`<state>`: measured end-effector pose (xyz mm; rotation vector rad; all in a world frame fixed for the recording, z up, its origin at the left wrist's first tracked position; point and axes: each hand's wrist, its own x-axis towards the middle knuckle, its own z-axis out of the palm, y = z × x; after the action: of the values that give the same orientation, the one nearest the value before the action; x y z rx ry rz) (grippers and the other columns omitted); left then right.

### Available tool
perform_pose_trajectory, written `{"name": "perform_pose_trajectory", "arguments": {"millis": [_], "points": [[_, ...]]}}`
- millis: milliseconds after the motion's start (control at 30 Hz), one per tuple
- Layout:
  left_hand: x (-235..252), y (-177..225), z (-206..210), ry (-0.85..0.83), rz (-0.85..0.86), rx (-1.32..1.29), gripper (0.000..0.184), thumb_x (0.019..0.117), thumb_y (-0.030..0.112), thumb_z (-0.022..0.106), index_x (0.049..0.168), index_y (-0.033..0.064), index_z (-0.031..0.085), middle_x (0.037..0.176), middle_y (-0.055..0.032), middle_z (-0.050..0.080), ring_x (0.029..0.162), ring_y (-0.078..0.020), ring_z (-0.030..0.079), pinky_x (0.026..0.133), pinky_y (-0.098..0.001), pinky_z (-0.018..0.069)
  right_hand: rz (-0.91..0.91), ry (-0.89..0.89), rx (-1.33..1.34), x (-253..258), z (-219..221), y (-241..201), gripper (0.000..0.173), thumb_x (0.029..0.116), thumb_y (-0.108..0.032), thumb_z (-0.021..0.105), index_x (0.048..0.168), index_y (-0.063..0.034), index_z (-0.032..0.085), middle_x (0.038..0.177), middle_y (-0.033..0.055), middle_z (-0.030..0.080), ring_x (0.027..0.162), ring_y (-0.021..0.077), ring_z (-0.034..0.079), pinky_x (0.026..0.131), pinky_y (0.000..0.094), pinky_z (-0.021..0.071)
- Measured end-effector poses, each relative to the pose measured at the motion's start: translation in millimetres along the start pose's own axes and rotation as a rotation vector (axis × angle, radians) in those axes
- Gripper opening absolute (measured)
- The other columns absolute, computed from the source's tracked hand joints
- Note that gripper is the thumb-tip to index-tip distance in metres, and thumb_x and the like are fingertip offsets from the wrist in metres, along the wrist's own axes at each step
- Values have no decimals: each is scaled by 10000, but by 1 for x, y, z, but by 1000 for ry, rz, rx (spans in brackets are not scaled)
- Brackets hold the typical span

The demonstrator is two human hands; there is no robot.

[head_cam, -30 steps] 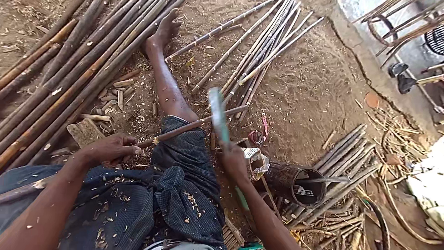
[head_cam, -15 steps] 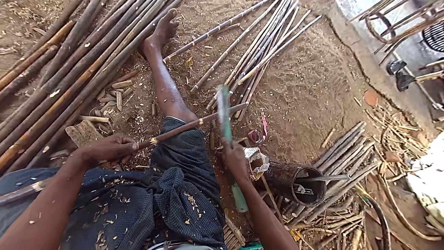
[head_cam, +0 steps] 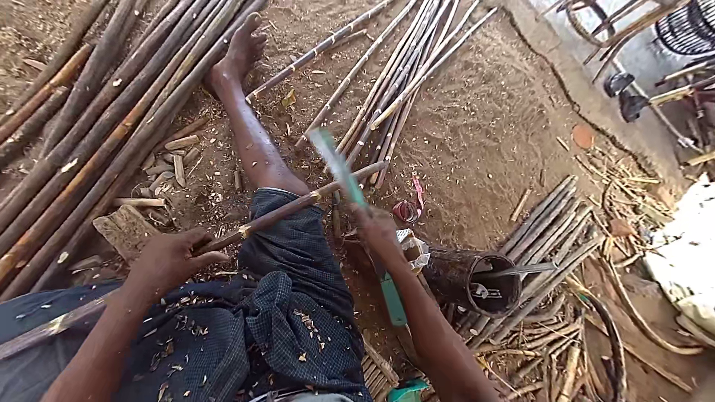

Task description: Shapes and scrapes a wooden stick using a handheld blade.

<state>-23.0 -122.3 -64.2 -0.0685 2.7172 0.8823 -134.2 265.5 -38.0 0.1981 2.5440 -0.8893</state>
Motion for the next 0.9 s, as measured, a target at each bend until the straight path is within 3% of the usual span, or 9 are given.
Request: {"name": "perform_pose_trajectory", "arguments": {"millis": [67,200,267,333,400,467,533,800,900], "points": [[-6,-3,5,84,41,69,337,824,457,836,951,173,706,645,-6,609,569,-223,604,545,-527,500,-1,12,25,-2,5,-3,548,1039,-566,505,966,-46,659,674,111,578,548,261,577,521,481,513],[-4,-2,2,49,95,71,297,883,424,782,923,144,690,623,-28,574,562,-238,583,534,-526,471,-141,-341,-247,-43,23,-19,507,1027,-569,528,955,-87,668,809,130,643,779,322,665,682,577,536],[0,-2,-1,-8,59,83,306,973,465,651,938,166,707,638,-31,603,594,-251,614,560,-555,480,-26,-140,-17,-17,7,-3,518,1054,-508,518,1021,-17,682,799,150,633,720,303,632,674,537,530],[-1,0,-5,-84,-27,74,427,1046,509,475,988,184,745,733,-38,676,696,-267,671,651,-600,514,83,111,224,10,4,21,556,1066,-563,435,1000,-44,623,639,68,527,489,210,524,470,423,498],[4,5,-10,-155,-92,-7,526,1083,489,361,886,157,717,720,-40,641,690,-256,634,654,-572,492,51,162,208,7,11,24,554,1069,-547,438,989,-33,628,645,93,543,513,245,549,500,473,508],[12,7,-16,-251,-148,-183,529,1102,413,364,819,115,698,625,-24,579,551,-183,540,560,-434,466,-64,42,58,-16,23,20,488,1053,-500,520,959,-43,664,701,109,587,627,271,595,607,520,505],[21,5,-15,-296,-168,-304,487,1100,369,397,826,88,685,582,-30,554,478,-155,506,491,-351,453,-96,-19,40,-15,22,25,480,1027,-540,553,895,-93,667,679,74,575,607,237,577,585,484,489],[24,7,-8,-124,-147,-29,375,1010,436,585,840,111,665,626,-44,586,584,-236,593,596,-525,492,6,68,198,-15,16,18,523,1046,-559,492,974,-74,675,680,88,568,581,253,559,566,496,489],[19,8,-3,-121,-195,53,411,975,501,603,852,112,658,657,-66,601,624,-272,612,610,-560,491,71,139,348,-4,10,28,529,1069,-561,432,921,-70,564,562,26,460,412,173,469,395,382,468]]}}
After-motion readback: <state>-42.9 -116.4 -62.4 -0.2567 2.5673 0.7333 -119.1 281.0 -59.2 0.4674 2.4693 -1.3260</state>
